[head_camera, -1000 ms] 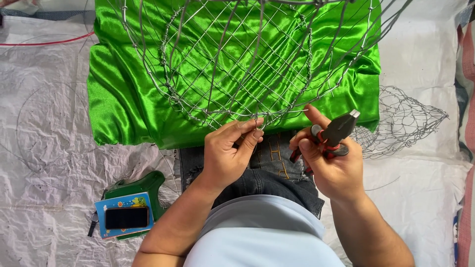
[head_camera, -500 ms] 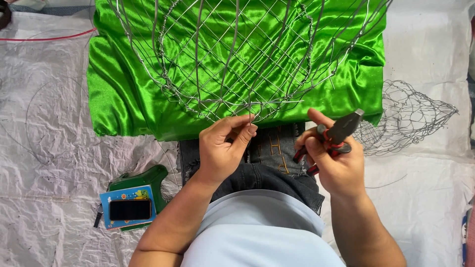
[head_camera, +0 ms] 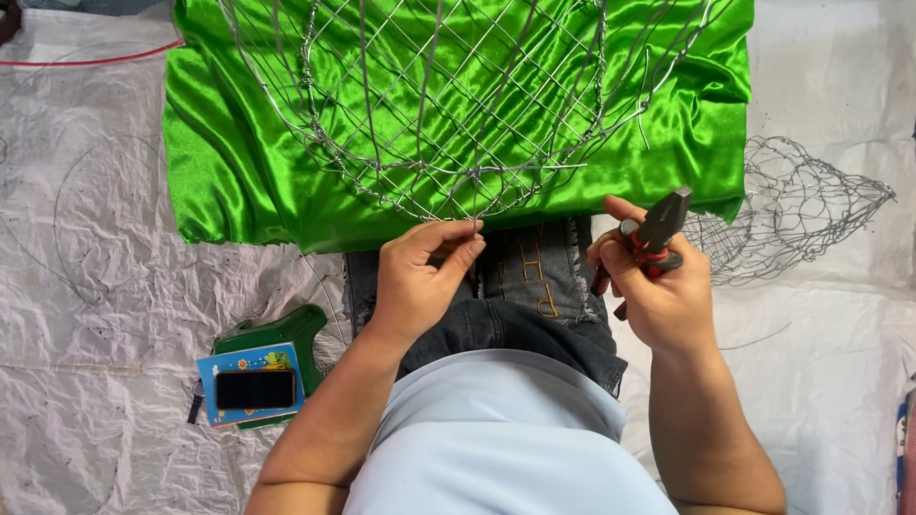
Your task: The person sits on a tarp and uses pliers to twist and secure thin metal wires into a wire mesh structure resting on a green fabric. The hands repeatedly bend, loop, and tighten wire segments to form a net-like pattern.
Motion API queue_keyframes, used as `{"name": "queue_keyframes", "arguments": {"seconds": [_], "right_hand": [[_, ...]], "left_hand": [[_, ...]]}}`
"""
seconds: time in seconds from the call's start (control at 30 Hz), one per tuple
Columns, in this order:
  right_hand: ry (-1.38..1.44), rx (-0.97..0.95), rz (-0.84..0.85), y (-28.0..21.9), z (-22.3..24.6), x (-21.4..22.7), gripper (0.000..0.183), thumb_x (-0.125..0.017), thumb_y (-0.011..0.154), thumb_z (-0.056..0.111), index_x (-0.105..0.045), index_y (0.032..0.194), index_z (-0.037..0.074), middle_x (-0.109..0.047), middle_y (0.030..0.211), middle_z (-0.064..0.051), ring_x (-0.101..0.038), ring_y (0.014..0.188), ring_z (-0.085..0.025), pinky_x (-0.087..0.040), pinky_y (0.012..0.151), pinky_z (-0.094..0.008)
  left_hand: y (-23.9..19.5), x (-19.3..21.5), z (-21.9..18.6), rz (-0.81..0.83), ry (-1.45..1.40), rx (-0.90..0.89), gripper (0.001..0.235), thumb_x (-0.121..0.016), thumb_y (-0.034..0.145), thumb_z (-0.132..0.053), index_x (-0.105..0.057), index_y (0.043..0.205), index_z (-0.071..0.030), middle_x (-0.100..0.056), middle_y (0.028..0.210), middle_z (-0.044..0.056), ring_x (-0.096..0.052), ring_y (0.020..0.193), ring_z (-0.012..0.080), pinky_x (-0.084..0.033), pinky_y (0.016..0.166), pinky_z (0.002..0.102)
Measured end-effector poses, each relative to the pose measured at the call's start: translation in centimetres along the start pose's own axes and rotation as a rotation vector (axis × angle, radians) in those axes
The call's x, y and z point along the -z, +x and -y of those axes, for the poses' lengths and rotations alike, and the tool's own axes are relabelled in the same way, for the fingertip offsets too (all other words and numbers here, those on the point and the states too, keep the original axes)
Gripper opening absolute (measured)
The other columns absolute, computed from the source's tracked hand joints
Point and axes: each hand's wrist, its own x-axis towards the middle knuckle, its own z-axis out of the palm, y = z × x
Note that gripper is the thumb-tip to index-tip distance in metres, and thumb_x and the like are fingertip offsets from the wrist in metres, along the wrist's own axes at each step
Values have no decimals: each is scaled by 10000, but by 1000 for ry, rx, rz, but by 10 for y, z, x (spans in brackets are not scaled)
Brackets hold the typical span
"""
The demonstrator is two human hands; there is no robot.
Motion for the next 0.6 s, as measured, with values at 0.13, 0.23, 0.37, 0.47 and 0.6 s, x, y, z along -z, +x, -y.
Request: {"name": "queue_keyframes", "arguments": {"seconds": [0.13,0.23,0.37,0.47,0.6], "right_hand": [[-15,-18,0,-6,-22,2,393,-683,946,-4,-619,1319,-110,-699,752,-197,-583,490,-164,-481,437,-244],[-26,-22,22,-9,-25,-4,391,-700,932,-4,-637,1307,-94,-713,757,-198,-616,496,-170,-490,443,-256],[-53,-42,54,-10,-27,-11,378,-727,932,31,-667,1293,-62,-727,751,-157,-620,527,-135,-509,494,-254],[-41,-55,63,-14,-32,-13,378,-729,936,35,-662,1293,-68,-721,744,-152,-614,533,-139,-517,504,-262],[-52,-79,73,-19,-39,-9,381,-737,933,36,-667,1296,-54,-725,747,-131,-607,565,-112,-517,535,-250]], "left_hand": [[-2,3,0,-53,180,-84,123,-804,875,14,-798,993,-20,-748,839,130,-762,734,259,-613,611,318],[-3,3,11,-83,293,-145,125,-801,903,-6,-799,1027,-23,-704,850,120,-730,722,256,-603,603,328],[-4,-1,22,-104,522,-222,133,-801,926,-96,-814,1058,-102,-696,825,27,-697,645,230,-592,544,324],[-10,-5,32,-148,653,-275,146,-808,928,-151,-815,1074,-140,-667,807,-10,-681,625,216,-582,521,317],[-16,-11,35,-194,771,-301,219,-827,925,-269,-798,1110,-156,-632,806,-31,-667,620,198,-570,508,325]]}}
